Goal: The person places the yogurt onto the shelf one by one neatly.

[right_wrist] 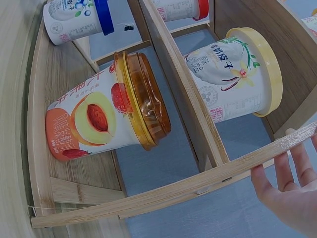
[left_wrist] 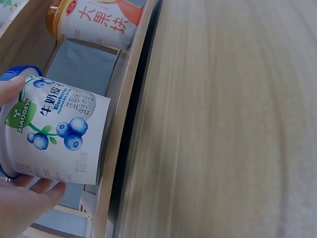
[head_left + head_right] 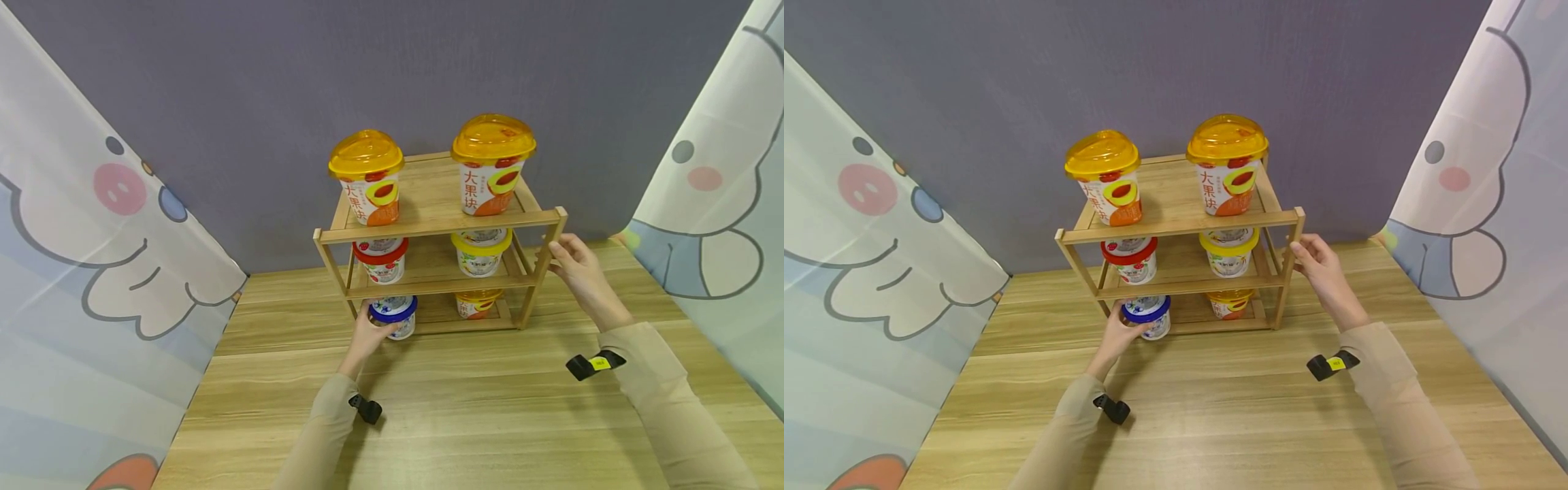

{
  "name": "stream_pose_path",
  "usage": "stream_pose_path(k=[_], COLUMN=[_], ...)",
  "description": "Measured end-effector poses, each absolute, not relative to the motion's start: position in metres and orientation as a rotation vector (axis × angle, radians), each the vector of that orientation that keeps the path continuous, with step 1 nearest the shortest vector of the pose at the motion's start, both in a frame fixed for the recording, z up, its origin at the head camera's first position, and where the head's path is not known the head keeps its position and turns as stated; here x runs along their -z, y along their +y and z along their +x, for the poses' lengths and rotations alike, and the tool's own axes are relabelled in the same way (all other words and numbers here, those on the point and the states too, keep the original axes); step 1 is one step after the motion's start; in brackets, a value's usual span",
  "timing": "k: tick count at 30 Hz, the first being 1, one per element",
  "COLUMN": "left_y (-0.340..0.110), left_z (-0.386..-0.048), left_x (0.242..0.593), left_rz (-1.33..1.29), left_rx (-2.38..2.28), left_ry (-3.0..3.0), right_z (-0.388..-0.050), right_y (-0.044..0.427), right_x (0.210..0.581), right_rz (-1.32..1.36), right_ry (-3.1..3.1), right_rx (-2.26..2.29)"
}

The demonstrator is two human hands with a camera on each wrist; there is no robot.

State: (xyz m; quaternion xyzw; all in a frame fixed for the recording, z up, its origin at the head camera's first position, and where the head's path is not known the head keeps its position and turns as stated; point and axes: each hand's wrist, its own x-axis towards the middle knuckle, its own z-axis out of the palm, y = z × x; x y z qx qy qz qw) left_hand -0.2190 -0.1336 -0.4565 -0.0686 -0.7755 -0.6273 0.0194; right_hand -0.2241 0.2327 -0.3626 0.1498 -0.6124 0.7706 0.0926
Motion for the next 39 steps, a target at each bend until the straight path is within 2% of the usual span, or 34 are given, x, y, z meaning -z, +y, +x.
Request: stream_pose_path(k=[4, 20, 33, 39], left_y=[-0.135, -0.137, -0.134, -0.136], left_z=[-0.231, -0.245, -0.233, -0.234], left_x=[0.469, 0.475, 0.447, 0.445], left_rz=[-0.184, -0.21, -0.189, -0.143], left_rx=[1.933, 1.93, 1.967, 2.006], left_ry=[-2.43, -2.473, -2.512, -2.515], right_z=[-0.225, -0.225, -0.225, -0.225], right_y=[0.233, 0.234, 0.234, 0.234], right_x=[0.363, 0.363, 0.364, 0.364], right_rz=[0.449, 0.442, 0.431, 0.458], right_ry=[-1.819, -1.835, -1.845, -1.837], right_rx=[-2.284, -2.283, -2.268, -2.282])
